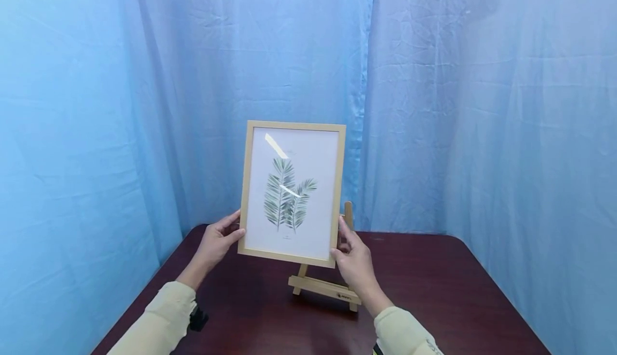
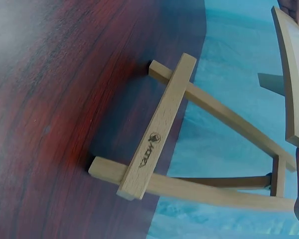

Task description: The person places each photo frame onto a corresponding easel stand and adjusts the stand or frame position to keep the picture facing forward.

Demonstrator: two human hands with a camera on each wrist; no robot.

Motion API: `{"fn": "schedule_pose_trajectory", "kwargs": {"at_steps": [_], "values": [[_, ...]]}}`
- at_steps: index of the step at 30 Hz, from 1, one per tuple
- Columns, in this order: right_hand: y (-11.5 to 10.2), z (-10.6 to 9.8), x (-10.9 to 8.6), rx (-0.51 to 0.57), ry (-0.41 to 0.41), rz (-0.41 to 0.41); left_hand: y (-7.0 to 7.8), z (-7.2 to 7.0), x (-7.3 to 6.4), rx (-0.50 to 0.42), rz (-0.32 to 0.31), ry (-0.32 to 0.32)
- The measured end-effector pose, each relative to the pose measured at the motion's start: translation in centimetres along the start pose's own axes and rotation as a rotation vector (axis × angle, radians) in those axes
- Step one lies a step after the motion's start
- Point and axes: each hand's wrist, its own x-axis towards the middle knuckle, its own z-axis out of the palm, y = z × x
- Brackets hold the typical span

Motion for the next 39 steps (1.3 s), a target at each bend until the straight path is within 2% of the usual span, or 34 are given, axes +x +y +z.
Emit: {"fn": "schedule_pose_trajectory", "kwargs": {"at_steps": [7, 14, 22, 30, 34, 36, 39], "values": [[0.1, -0.4, -0.1, 0.019, 0.029, -0.039, 0.4, 0.3, 0.0, 0.014, 0.046, 0.002], [0.2, -0.5, -0.4, 0.001, 0.044, -0.042, 0.6, 0.3, 0.1, 0.0, 0.013, -0.01], [0.2, -0.4, -0.5, 0.0, 0.055, -0.047, 2.8, 0.2, -0.4, -0.005, 0.043, -0.045], [0.4, 0.0, -0.4, -0.012, 0.047, -0.068, 0.0, 0.1, 0.2, 0.041, 0.027, -0.01], [0.5, 0.3, -0.3, -0.023, 0.039, -0.066, -0.4, 0.0, 0.2, 0.042, 0.032, -0.01], [0.5, 0.4, -0.2, -0.025, 0.041, -0.067, 0.4, -0.1, 0.0, 0.042, 0.036, -0.015], [0.6, 0.7, -0.1, -0.036, 0.047, -0.072, 0.0, -0.2, 0.1, 0.035, 0.045, -0.008]]}}
